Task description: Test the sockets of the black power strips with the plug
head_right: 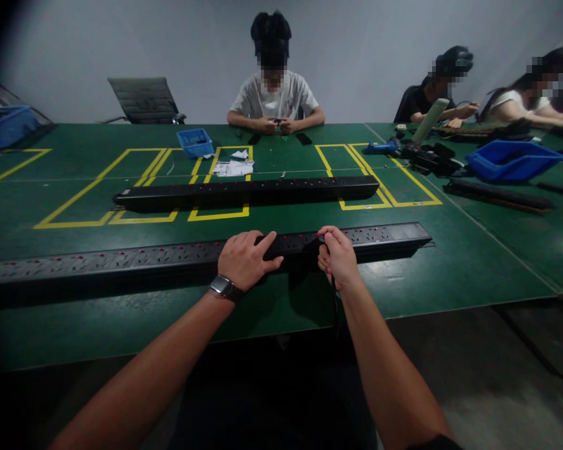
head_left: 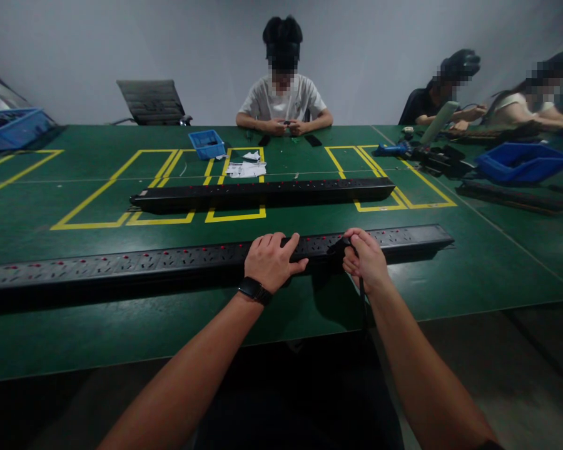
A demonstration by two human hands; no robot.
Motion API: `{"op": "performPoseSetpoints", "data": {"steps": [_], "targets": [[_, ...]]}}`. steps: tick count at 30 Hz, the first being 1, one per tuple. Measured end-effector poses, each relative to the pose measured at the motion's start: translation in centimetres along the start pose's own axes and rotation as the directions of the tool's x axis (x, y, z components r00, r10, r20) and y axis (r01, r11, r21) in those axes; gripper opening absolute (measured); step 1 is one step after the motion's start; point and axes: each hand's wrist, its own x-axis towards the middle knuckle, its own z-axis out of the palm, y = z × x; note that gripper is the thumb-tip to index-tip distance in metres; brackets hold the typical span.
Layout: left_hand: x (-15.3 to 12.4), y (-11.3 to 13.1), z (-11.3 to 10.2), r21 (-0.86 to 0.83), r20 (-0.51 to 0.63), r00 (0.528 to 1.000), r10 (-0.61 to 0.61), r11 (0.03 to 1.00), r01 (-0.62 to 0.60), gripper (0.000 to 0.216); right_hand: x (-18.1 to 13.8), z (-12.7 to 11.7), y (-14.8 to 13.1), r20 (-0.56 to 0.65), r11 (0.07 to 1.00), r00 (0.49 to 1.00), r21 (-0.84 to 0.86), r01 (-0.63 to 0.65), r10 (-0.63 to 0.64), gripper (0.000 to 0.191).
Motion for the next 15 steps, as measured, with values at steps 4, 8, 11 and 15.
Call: {"op": "performPoseSetpoints", "data": {"steps": [4, 8, 11, 15], "targets": [[0.06, 0.03, -0.03, 0.001, 0.015, 1.0, -0.013, 1.0, 0.013, 0.061, -0.23, 0.12, 0.39, -0.028, 0.999, 0.999, 0.022, 0.037, -0.036, 0.013], [0.2, 0.08, -0.24, 0.001, 0.035, 0.999, -0.011, 1.0, 0.011, 0.061, -0.2, 0.21, 0.09, -0.022, 0.999, 0.999, 0.031, 0.028, -0.027, 0.01], [0.28, 0.1, -0.34, 0.013, 0.039, 0.999, 0.004, 1.0, -0.004, 0.06, 0.0, 0.09, -0.03, -0.02, 1.0, 1.0, 0.022, 0.004, -0.004, 0.012], [0.28, 0.07, -0.3, 0.028, 0.038, 0.999, 0.007, 1.0, -0.008, 0.061, -0.08, -0.1, 0.65, -0.031, 0.999, 0.999, -0.015, 0.03, -0.03, 0.014]]}}
